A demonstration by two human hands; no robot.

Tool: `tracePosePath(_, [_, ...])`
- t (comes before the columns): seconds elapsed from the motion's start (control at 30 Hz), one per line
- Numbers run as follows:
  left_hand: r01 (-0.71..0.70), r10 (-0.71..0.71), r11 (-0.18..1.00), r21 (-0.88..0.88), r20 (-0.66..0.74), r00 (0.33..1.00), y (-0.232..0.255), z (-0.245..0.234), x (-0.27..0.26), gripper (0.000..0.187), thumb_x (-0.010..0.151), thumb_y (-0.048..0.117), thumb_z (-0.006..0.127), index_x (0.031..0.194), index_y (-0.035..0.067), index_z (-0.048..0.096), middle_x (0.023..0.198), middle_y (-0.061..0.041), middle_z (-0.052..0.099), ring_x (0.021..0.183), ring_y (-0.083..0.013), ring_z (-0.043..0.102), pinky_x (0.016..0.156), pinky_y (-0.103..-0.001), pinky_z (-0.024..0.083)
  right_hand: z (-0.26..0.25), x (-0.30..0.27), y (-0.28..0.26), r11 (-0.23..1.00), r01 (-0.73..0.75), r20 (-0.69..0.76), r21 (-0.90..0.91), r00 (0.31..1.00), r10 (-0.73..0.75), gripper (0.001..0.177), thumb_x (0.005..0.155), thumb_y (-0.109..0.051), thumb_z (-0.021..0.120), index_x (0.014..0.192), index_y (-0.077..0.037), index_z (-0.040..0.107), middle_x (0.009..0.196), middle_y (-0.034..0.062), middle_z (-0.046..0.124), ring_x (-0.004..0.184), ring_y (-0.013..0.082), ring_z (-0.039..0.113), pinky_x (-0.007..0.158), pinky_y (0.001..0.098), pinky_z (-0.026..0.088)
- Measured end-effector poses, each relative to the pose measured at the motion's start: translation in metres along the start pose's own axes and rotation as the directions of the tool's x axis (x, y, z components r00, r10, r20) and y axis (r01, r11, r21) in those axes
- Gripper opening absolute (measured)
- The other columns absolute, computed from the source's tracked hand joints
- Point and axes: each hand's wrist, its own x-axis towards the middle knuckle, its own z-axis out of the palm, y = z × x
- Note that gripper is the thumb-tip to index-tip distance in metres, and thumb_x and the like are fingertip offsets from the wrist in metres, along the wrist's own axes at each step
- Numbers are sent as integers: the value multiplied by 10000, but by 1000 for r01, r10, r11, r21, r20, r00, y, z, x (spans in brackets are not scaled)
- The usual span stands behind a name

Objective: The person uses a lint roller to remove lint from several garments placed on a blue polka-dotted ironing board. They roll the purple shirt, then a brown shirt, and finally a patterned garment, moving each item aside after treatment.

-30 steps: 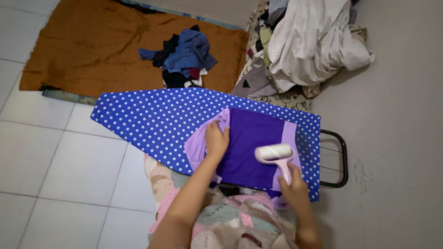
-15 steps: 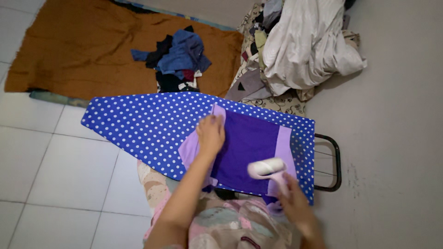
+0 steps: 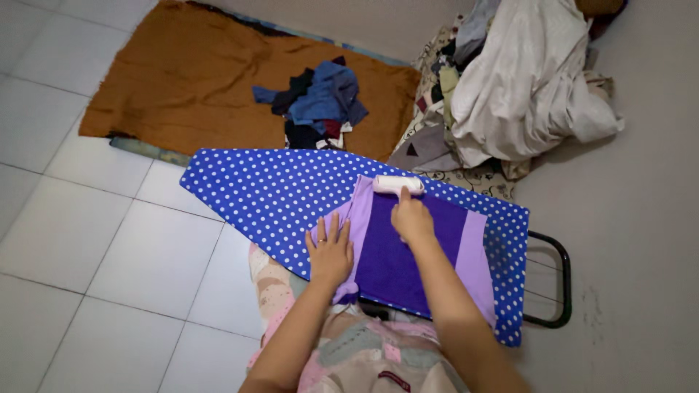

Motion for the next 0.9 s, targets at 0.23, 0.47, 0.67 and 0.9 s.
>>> tracePosePath(0.23, [16,-16,998,-68,-2,1000,-1,-9,0,561,923,328,567,1462,179,531,1622,-97,343,1483,-418,265,1138,-704,158,-19,-133,-8,997,39,229,-72,973,-21,469,919,-292,560,1312,-37,582,929,260,724,857,447,722,787,557,580])
tracePosePath(0.47, [39,-44,994,-105,-51,998,31,-6,25,483,864,315,634,1325,171,630,1631,-134,366,1507,-423,277,1158,-677,213,-83,-207,65,986,-121,207,110,974,97,514,872,-342,601,1339,-125,608,790,257,737,736,409,742,731,530,593])
tracePosePath(0.67, [-230,240,966,-113,84,967,62,14,37,827,862,529,613,1548,127,385,1658,-170,185,1520,-403,140,1185,-634,87,-51,-187,117,964,-240,1,-114,970,242,507,874,-316,605,1320,-76,594,898,269,724,827,463,712,774,578,560])
tracePosePath(0.9, [-186,189,982,-30,175,966,54,21,37,802,925,622,496,1578,186,333,1685,-128,145,1549,-352,101,1214,-610,55,-55,-65,138,931,-361,-79,-46,931,357,515,924,-302,568,1373,-52,548,1031,314,714,961,480,707,888,567,550])
